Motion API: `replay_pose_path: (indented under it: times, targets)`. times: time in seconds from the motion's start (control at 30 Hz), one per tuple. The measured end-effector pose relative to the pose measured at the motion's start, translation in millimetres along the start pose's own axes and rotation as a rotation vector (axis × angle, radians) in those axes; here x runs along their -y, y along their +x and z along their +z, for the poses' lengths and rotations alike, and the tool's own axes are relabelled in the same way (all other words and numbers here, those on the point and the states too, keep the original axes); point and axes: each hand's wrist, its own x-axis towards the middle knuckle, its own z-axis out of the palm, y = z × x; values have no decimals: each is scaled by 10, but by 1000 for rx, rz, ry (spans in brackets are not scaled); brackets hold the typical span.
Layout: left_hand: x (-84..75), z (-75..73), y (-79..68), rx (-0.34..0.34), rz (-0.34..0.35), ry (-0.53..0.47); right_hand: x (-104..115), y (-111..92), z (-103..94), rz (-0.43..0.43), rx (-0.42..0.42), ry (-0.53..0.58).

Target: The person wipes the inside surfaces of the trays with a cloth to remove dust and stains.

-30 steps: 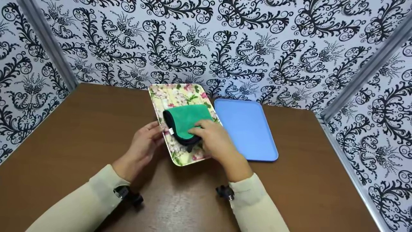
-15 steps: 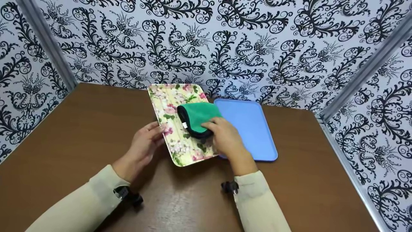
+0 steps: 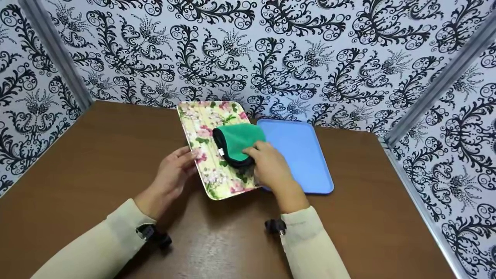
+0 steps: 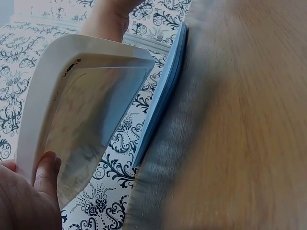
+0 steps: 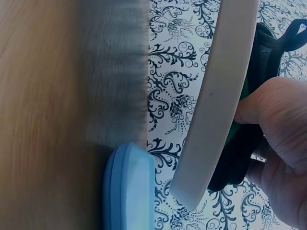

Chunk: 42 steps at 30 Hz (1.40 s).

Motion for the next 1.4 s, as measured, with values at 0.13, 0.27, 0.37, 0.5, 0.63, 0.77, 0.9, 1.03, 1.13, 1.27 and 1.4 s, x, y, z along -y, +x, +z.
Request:
replay_pose_path:
  times: [0.13, 0.27, 0.37, 0.5, 0.63, 0.77, 0.9, 1.03, 1.13, 1.27, 1.4]
  targets:
    - [-6, 2, -5, -5, -4, 4, 58, -5, -35, -1, 36, 19]
    - [-7, 1, 2, -15, -3, 3, 154, -1, -77, -14, 59, 30]
    - [-7, 4, 7, -20, 1, -1, 235, 7, -86, -48, 50, 36]
    - [-7, 8, 9, -24, 1, -2, 337, 14, -86, -92, 31, 54]
    - [0, 4, 15, -27, -5, 3, 409, 19, -60, -139, 5, 40]
    - [-2, 10, 12, -41, -9, 3, 468, 24, -46, -195, -22, 30]
    - [0, 13, 14, -58, -3, 2, 525, 29, -66, -235, -41, 48]
    - [-4, 17, 18, -71, -4, 8, 542, 34, -84, -253, -44, 63]
    - [-5, 16, 21, -76, -4, 8, 525, 34, -88, -268, -38, 73]
    - [-10, 14, 23, -81, 1, -1, 470, 33, -92, -316, -51, 99]
    - [-12, 13, 22, -84, 4, -5, 394, 25, -100, -371, -67, 130]
